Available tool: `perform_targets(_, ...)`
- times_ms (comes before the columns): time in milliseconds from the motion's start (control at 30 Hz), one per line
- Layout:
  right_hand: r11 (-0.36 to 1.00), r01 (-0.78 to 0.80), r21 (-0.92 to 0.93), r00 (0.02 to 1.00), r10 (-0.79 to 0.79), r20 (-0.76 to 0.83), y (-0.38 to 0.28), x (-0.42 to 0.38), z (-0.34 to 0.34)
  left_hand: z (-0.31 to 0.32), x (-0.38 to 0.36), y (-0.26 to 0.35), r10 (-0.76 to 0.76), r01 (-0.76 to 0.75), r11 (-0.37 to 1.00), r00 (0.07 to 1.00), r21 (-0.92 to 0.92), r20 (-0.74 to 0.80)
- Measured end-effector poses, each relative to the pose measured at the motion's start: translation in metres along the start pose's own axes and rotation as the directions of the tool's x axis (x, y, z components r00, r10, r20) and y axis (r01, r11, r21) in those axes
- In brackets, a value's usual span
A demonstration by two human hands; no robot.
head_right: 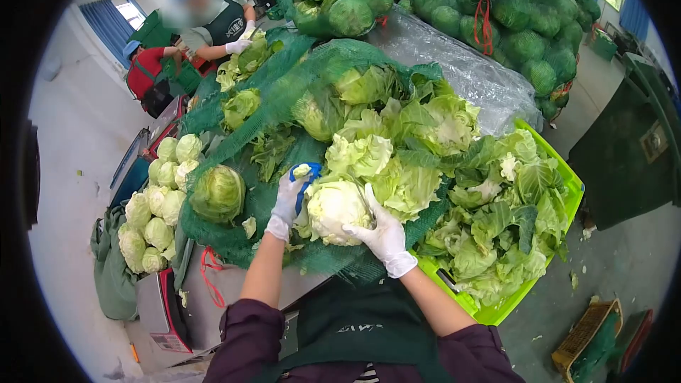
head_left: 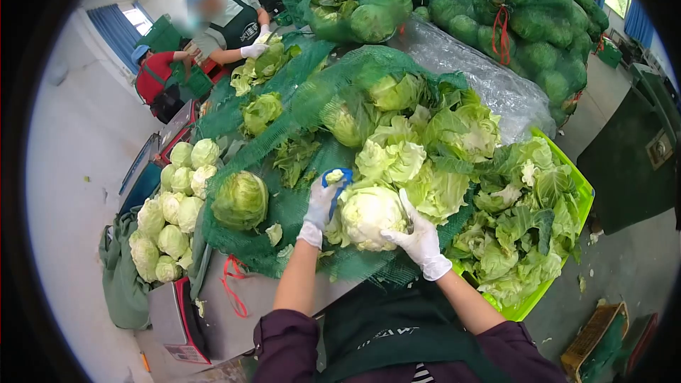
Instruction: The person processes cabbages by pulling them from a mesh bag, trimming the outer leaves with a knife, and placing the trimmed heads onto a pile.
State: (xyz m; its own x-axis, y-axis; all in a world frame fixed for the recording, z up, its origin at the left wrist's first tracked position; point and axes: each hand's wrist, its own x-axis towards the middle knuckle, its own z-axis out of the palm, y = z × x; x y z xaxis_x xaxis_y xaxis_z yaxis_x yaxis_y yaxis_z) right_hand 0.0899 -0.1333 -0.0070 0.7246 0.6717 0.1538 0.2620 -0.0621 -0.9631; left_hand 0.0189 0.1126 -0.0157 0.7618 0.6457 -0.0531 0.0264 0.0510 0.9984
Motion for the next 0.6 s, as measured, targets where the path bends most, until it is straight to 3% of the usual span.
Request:
perform_targets(33,0.999,-0.035,0.042,0.999,0.034,0.019,-0.003,0.000,-0.001,0.000,-0.005,-0.004,0.118,-0.084,0.957,0.987,0.277,-0.111)
perform_targets(67,0.999,-0.032,0.037,0.999,0.031,0.021,-0.003,0.000,-0.002,-0.003,-0.001,-0.008,0.120,-0.086,0.958,0.986,0.272,-0.114)
perform_targets(133,0.993,-0.062,0.097,0.997,0.056,0.062,0.004,0.002,-0.002,-0.020,0.016,-0.014,0.119,0.085,0.664,0.969,0.743,-0.216)
perform_targets(200,0.996,-0.022,0.082,0.999,0.019,0.038,0.013,-0.001,-0.004,-0.038,0.008,0.002,0.373,-0.077,0.563,0.912,0.823,-0.169)
perform_targets(233,0.998,0.015,0.068,1.000,-0.016,0.020,0.016,-0.004,-0.003,-0.041,0.003,0.018,0.423,-0.102,0.494,0.896,0.863,-0.137)
perform_targets(267,0.997,0.011,0.071,1.000,-0.012,0.016,0.019,-0.007,-0.001,-0.028,-0.012,0.048,0.576,-0.329,0.532,0.816,0.780,-0.049)
perform_targets(333,0.997,-0.023,0.078,0.993,0.032,-0.109,0.024,-0.017,0.007,0.001,-0.047,0.086,0.520,-0.433,0.729,0.854,0.530,-0.017)
perform_targets(367,0.996,-0.027,0.083,0.994,0.036,-0.107,0.021,-0.021,0.008,0.012,-0.060,0.089,0.530,-0.515,0.678,0.837,0.524,0.138)
perform_targets(433,0.836,-0.427,0.344,0.895,0.444,0.032,0.009,-0.031,0.010,0.033,-0.074,0.079,0.492,-0.644,0.532,0.763,0.549,0.419)
perform_targets(467,0.787,-0.392,0.476,0.899,0.437,0.018,0.018,-0.040,0.023,0.042,-0.078,0.071,0.437,-0.696,0.431,0.717,0.574,0.542)
perform_targets(533,0.823,-0.317,0.471,0.925,0.378,-0.038,0.005,-0.053,0.041,0.047,-0.081,0.052,0.506,-0.709,0.399,0.699,0.581,0.505)
perform_targets(600,0.834,-0.285,0.473,0.924,0.369,-0.094,-0.007,-0.044,0.041,0.042,-0.075,0.016,0.537,-0.524,0.775,0.841,0.353,0.070)
